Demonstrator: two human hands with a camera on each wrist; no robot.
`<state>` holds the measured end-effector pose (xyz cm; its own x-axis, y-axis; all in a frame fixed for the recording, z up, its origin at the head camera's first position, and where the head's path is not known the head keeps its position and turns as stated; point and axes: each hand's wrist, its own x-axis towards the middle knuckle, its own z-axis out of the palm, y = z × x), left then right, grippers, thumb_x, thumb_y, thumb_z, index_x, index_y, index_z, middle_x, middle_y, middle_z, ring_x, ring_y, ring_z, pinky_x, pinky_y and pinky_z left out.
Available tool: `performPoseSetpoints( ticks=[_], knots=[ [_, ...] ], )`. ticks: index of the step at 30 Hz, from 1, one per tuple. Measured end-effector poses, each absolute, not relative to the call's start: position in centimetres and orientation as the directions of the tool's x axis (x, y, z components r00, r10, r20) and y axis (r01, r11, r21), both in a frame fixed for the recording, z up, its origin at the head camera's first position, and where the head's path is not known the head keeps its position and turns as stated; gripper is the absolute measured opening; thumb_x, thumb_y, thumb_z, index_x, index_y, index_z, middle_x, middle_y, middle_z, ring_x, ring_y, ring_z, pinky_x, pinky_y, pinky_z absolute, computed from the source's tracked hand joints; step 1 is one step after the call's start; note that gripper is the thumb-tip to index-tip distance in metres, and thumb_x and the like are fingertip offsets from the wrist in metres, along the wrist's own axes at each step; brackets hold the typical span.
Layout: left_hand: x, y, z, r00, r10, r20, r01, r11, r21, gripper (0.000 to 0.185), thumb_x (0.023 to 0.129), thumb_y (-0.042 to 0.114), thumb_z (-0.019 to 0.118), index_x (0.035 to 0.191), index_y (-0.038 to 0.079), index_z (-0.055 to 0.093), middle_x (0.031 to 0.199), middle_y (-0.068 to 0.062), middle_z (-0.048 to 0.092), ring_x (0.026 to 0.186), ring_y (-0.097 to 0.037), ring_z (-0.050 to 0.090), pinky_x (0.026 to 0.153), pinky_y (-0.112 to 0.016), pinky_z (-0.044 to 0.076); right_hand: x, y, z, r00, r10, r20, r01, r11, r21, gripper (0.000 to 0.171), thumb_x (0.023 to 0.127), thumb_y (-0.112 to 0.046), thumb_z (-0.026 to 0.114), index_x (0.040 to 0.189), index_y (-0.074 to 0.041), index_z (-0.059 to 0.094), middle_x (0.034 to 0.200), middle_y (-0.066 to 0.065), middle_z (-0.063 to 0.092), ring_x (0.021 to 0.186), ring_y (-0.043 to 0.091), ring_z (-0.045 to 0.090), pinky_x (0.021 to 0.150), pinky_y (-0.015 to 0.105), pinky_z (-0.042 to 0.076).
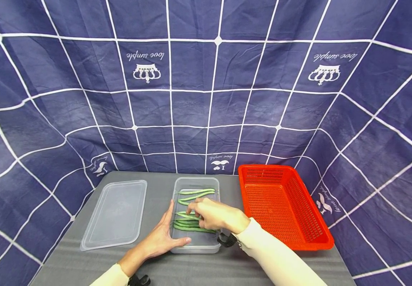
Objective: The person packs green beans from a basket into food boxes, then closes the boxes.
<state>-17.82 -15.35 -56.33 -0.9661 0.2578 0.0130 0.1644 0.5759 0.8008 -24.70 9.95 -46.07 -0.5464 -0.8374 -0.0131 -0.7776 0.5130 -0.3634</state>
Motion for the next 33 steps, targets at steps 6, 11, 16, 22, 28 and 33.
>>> performPoseSetpoints(
  ticks=[6, 11, 16, 22, 28, 33],
  knots=[
    [-17.9, -15.3, -56.4, -0.966, 0.257, 0.01, 0.159, 0.567, 0.809, 0.156, 0.085, 0.056, 0.102, 0.188, 0.009, -0.005, 0.192, -0.028, 0.024, 0.171, -0.055, 0.042, 0.135, -0.071, 0.042, -24.8, 9.7, -46.7, -0.539, -0.842, -0.029, -0.778, 0.511, -0.365, 0.051, 0.091, 0.007, 0.079, 0.138, -0.013, 0.077, 0.112, 0.006, 0.077, 0.085, 0.0, 0.068, 0.083, 0.018, 0.058],
    [-17.9, -15.2, -56.4, -0.967, 0.253, 0.007, 0.154, 0.567, 0.809, 0.157, 0.084, 0.057, 0.102, 0.188, 0.009, -0.005, 0.193, -0.028, 0.022, 0.171, -0.056, 0.04, 0.135, -0.071, 0.041, -24.9, 9.7, -47.4, -0.529, -0.848, -0.03, -0.779, 0.499, -0.379, 0.05, 0.092, 0.007, 0.08, 0.137, -0.012, 0.078, 0.108, 0.004, 0.075, 0.083, 0.0, 0.067, 0.081, 0.016, 0.056],
    [-17.9, -15.2, -56.4, -0.967, 0.254, 0.009, 0.157, 0.568, 0.808, 0.157, 0.084, 0.056, 0.103, 0.188, 0.007, -0.004, 0.192, -0.03, 0.022, 0.172, -0.057, 0.039, 0.135, -0.072, 0.041, -24.8, 9.7, -47.8, -0.519, -0.854, -0.032, -0.778, 0.487, -0.397, 0.048, 0.09, 0.008, 0.08, 0.134, -0.01, 0.079, 0.107, 0.005, 0.075, 0.08, -0.003, 0.063, 0.079, 0.013, 0.054],
    [-17.8, -15.2, -56.4, -0.967, 0.253, 0.015, 0.163, 0.574, 0.802, 0.157, 0.084, 0.057, 0.103, 0.188, 0.007, -0.004, 0.192, -0.03, 0.023, 0.171, -0.056, 0.041, 0.135, -0.071, 0.042, -24.4, 9.6, -47.9, -0.507, -0.861, -0.034, -0.784, 0.477, -0.396, 0.049, 0.089, 0.008, 0.08, 0.134, -0.01, 0.08, 0.107, 0.008, 0.077, 0.08, -0.004, 0.062, 0.079, 0.012, 0.053],
    [-17.8, -15.2, -56.4, -0.968, 0.251, 0.013, 0.161, 0.58, 0.799, 0.158, 0.084, 0.057, 0.103, 0.188, 0.008, -0.005, 0.192, -0.029, 0.024, 0.17, -0.056, 0.042, 0.135, -0.07, 0.043, -24.3, 9.3, -48.1, -0.493, -0.869, -0.04, -0.798, 0.47, -0.377, 0.048, 0.089, 0.008, 0.08, 0.133, -0.011, 0.081, 0.106, 0.006, 0.077, 0.081, -0.002, 0.064, 0.082, 0.012, 0.053],
    [-17.9, -15.2, -56.4, -0.968, 0.252, 0.018, 0.165, 0.578, 0.799, 0.158, 0.084, 0.057, 0.103, 0.188, 0.007, -0.005, 0.192, -0.029, 0.024, 0.17, -0.055, 0.042, 0.135, -0.07, 0.042, -24.3, 9.4, -48.3, -0.49, -0.87, -0.052, -0.796, 0.47, -0.381, 0.049, 0.089, 0.009, 0.078, 0.134, -0.01, 0.081, 0.107, 0.007, 0.077, 0.081, -0.002, 0.066, 0.081, 0.011, 0.053]
  ],
)
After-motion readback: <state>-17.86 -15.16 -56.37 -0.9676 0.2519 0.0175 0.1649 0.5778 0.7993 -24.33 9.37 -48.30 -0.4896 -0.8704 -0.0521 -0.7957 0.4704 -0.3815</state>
